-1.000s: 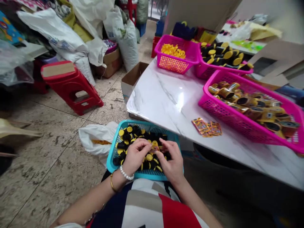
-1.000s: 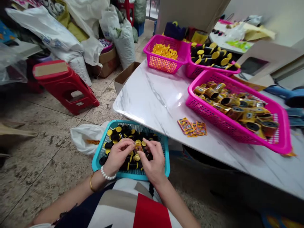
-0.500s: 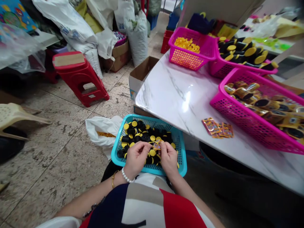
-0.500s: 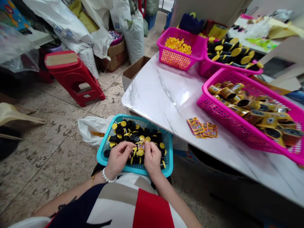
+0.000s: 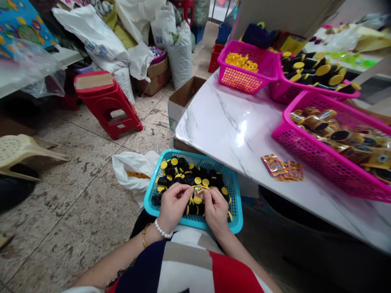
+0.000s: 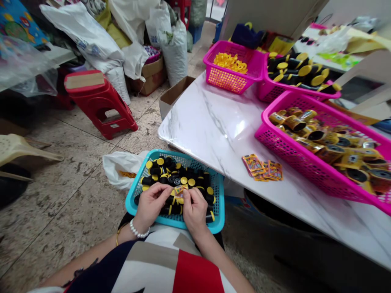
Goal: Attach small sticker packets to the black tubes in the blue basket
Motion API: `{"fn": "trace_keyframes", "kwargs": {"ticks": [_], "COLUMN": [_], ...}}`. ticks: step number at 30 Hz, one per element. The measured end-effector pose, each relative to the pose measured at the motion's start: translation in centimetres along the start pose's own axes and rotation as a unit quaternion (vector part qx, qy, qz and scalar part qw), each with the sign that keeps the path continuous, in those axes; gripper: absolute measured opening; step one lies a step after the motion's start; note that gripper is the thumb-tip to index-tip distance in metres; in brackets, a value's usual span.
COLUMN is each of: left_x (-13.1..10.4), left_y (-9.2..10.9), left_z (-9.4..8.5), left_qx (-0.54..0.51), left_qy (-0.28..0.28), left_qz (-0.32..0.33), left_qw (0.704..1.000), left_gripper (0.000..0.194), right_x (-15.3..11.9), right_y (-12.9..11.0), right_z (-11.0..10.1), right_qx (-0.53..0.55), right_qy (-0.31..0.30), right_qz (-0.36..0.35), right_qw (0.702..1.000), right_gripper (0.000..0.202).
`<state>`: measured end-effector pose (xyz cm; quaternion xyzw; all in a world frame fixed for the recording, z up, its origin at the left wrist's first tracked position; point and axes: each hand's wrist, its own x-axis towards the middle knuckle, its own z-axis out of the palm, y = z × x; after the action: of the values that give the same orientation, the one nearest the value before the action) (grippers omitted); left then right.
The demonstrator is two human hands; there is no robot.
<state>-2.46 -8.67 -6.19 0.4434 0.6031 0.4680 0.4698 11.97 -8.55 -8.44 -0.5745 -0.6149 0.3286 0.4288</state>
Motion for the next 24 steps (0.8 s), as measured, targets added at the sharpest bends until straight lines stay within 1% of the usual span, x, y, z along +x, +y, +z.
{"fn": "trace_keyframes", "kwargs": {"ticks": [2, 3, 5, 7, 8, 12, 16, 20, 22, 24], "left_x": [-0.2, -0.3, -0.6, -0.7, -0.8, -0.7, -0.1, 0.4, 0.4, 0.4], "left_y": [0.2, 0.2, 0.2, 0.0, -0.1, -0.4, -0.8, -1.2, -1.3, -1.2], "left_z": [0.1, 0.2, 0.4, 0.5, 0.6, 0.6, 0.2, -0.1, -0.1, -0.1], "left_qx": [-0.02, -0.039, -0.086, -0.111, -0.107, -0.053, -0.015, -0.026, -0.042, -0.064], "left_qy": [-0.017, -0.016, 0.006, 0.028, 0.026, -0.01, -0.009, -0.013, -0.011, -0.021], "left_qz": [-0.017, -0.035, -0.069, -0.082, -0.082, -0.085, -0.052, -0.049, -0.072, -0.121], "left_qw": [1.0, 0.999, 0.994, 0.99, 0.991, 0.995, 0.998, 0.998, 0.996, 0.99], "left_gripper": [0.023, 0.023, 0.026, 0.026, 0.025, 0.025, 0.023, 0.019, 0.02, 0.024], "right_x": [0.0, 0.0, 0.0, 0.0, 0.0, -0.1, -0.1, 0.0, 0.0, 0.0], "right_y": [0.1, 0.1, 0.2, 0.3, 0.3, 0.2, -0.1, -0.1, -0.1, -0.2], "right_z": [0.0, 0.0, 0.0, 0.0, 0.0, 0.2, 0.3, 0.5, 0.7, 0.9], "right_qx": [0.002, 0.001, -0.006, -0.012, -0.013, -0.022, -0.035, -0.047, -0.048, -0.051], "right_qy": [0.0, 0.0, 0.004, 0.011, 0.012, -0.006, -0.021, -0.042, -0.052, -0.058], "right_qz": [0.0, 0.001, 0.006, 0.011, 0.01, -0.016, -0.044, -0.059, -0.059, -0.055], "right_qw": [1.0, 1.0, 1.0, 1.0, 1.0, 1.0, 0.998, 0.996, 0.996, 0.996], "right_gripper": [0.029, 0.029, 0.028, 0.028, 0.028, 0.028, 0.026, 0.024, 0.024, 0.023]}}
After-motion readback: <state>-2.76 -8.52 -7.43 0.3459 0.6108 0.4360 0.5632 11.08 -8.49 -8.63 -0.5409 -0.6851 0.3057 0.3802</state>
